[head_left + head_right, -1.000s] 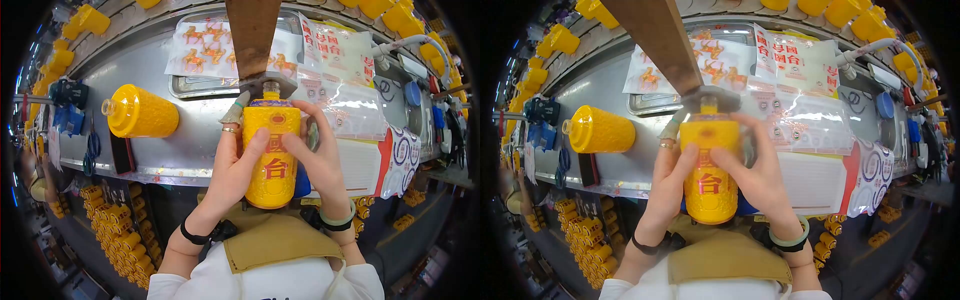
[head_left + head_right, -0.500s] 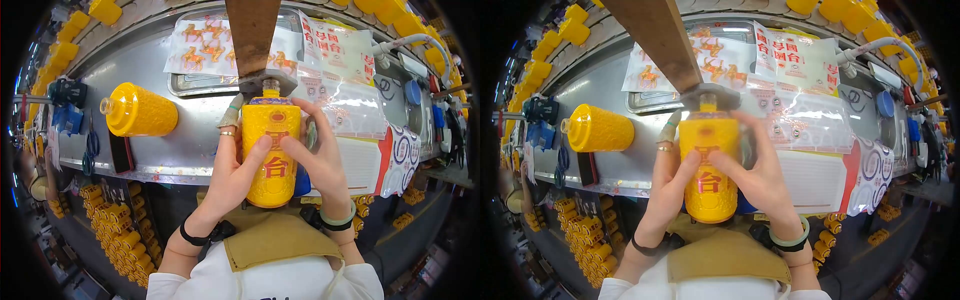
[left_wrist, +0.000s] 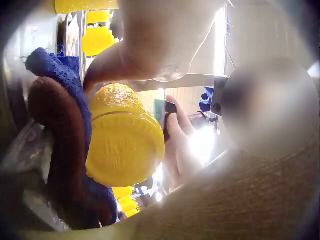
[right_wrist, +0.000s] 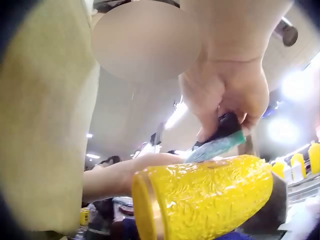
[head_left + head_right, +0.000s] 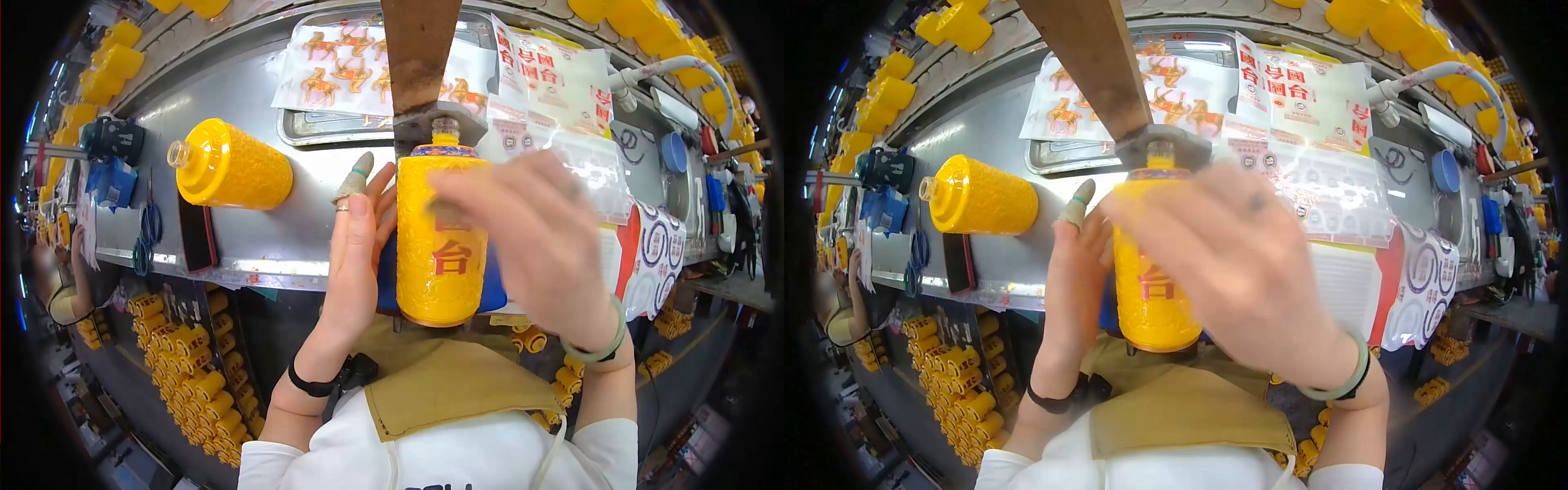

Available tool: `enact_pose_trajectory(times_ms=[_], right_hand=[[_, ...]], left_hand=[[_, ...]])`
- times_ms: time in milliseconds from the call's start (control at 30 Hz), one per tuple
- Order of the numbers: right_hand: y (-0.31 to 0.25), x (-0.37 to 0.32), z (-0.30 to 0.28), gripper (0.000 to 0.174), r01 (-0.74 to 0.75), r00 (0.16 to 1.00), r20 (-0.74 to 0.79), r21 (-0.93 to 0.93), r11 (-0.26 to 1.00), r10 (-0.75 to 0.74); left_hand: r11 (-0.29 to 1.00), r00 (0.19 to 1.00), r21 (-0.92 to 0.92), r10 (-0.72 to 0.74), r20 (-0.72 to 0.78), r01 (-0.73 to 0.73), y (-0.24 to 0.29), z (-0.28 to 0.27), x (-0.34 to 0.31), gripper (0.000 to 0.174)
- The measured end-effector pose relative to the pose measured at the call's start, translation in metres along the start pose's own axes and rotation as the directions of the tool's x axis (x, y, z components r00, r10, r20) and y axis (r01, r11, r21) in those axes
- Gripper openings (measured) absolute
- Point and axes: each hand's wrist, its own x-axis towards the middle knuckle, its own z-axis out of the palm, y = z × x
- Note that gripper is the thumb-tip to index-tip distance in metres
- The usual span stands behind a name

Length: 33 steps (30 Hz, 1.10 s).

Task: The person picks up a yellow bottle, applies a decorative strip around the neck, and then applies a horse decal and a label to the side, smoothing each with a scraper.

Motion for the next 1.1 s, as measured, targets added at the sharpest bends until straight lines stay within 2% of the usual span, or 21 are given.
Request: enact_pose_trajectory(times_ms=[67,100,167,233,300,333,400,433,500,533,567,633,667,700,767,800,833,867,900,967,1100], right_hand=[[0.001,0.004,-0.008,0.030,0.084,0.993,-0.065,-0.234,0.968,-0.102],[0.002,-0.002,-0.007,0.030,0.085,0.992,-0.067,-0.234,0.969,-0.103],[0.002,-0.023,0.004,0.039,0.292,0.954,-0.011,-0.173,0.941,-0.298],[-0.015,-0.045,0.017,0.029,0.397,0.918,0.017,-0.024,0.917,-0.397],[-0.028,-0.047,0.009,0.029,0.364,0.910,0.142,0.181,0.914,-0.391],[-0.024,-0.041,0.002,0.033,0.287,0.925,0.216,0.139,0.948,-0.311],[0.007,-0.030,0.018,0.037,0.155,0.988,0.008,-0.111,0.982,-0.156],[0.021,-0.013,0.014,0.041,0.037,0.997,-0.066,-0.069,0.997,-0.042],[0.039,0.003,0.004,0.037,0.052,0.973,-0.213,-0.179,0.982,-0.091],[0.041,0.003,-0.007,0.035,0.132,0.970,-0.151,-0.325,0.936,-0.189],[0.043,0.003,-0.008,0.035,0.134,0.969,-0.155,-0.325,0.936,-0.192],[0.044,0.000,-0.008,0.029,0.026,0.910,-0.402,-0.187,0.982,-0.101],[0.043,-0.005,-0.012,0.030,-0.018,0.912,-0.407,-0.157,0.987,-0.048],[0.043,-0.010,-0.013,0.030,-0.019,0.912,-0.407,-0.155,0.988,-0.047],[0.045,-0.021,-0.011,0.030,-0.140,0.893,-0.429,0.021,0.990,0.136],[0.046,-0.026,-0.008,0.030,-0.137,0.894,-0.427,0.031,0.990,0.137],[0.046,-0.031,-0.004,0.030,-0.138,0.894,-0.425,0.035,0.990,0.140],[0.045,-0.035,0.000,0.030,-0.194,0.871,-0.439,0.102,0.976,0.219],[0.044,-0.040,0.004,0.030,-0.247,0.843,-0.448,0.170,0.954,0.298],[0.044,-0.045,0.011,0.031,-0.265,0.824,-0.449,0.231,0.936,0.344],[0.040,-0.051,0.018,0.031,-0.283,0.773,-0.475,0.336,0.898,0.421]], left_hand=[[0.997,0.999,0.061,0.044,0.013,-0.045,0.001,-0.002,-0.002,0.065],[0.997,0.999,0.063,0.046,0.013,-0.047,0.003,-0.004,-0.002,0.065],[0.993,0.999,0.117,0.034,-0.020,-0.032,0.006,-0.006,-0.002,0.066],[0.989,0.999,0.141,0.044,-0.020,-0.041,0.009,-0.008,-0.002,0.067],[0.986,0.999,0.163,0.049,-0.020,-0.045,0.008,-0.008,-0.001,0.067],[0.987,0.998,0.155,0.053,-0.021,-0.049,0.007,-0.008,0.000,0.067],[0.988,0.998,0.139,0.064,-0.010,-0.062,0.007,-0.005,0.000,0.068],[0.988,0.998,0.142,0.065,-0.001,-0.064,0.006,-0.003,0.000,0.068],[0.984,0.999,0.171,0.053,-0.010,-0.051,0.007,0.000,-0.003,0.070],[0.983,0.995,0.164,0.093,-0.024,-0.088,0.005,0.000,-0.005,0.068],[0.982,0.995,0.167,0.098,-0.024,-0.092,0.004,0.000,-0.010,0.068],[0.809,0.933,0.472,0.348,0.096,-0.350,0.001,0.000,-0.022,0.065],[0.689,0.886,0.575,0.438,0.153,-0.441,-0.002,-0.002,-0.026,0.059],[0.407,0.823,0.744,0.457,0.337,-0.530,0.004,-0.004,-0.034,0.057],[0.238,0.793,0.795,0.433,0.427,-0.558,0.000,0.000,-0.043,0.057],[0.239,0.796,0.797,0.431,0.425,-0.555,0.000,0.002,-0.043,0.057],[0.165,0.807,0.829,0.392,0.442,-0.535,0.004,0.005,-0.044,0.060],[0.088,0.818,0.854,0.352,0.455,-0.513,0.008,0.009,-0.045,0.063],[0.087,0.821,0.856,0.350,0.452,-0.509,0.012,0.013,-0.045,0.063],[-0.003,0.838,0.875,0.286,0.465,-0.485,0.017,0.022,-0.046,0.064],[-0.128,0.826,0.879,0.303,0.476,-0.460,0.016,0.036,-0.045,0.055]])
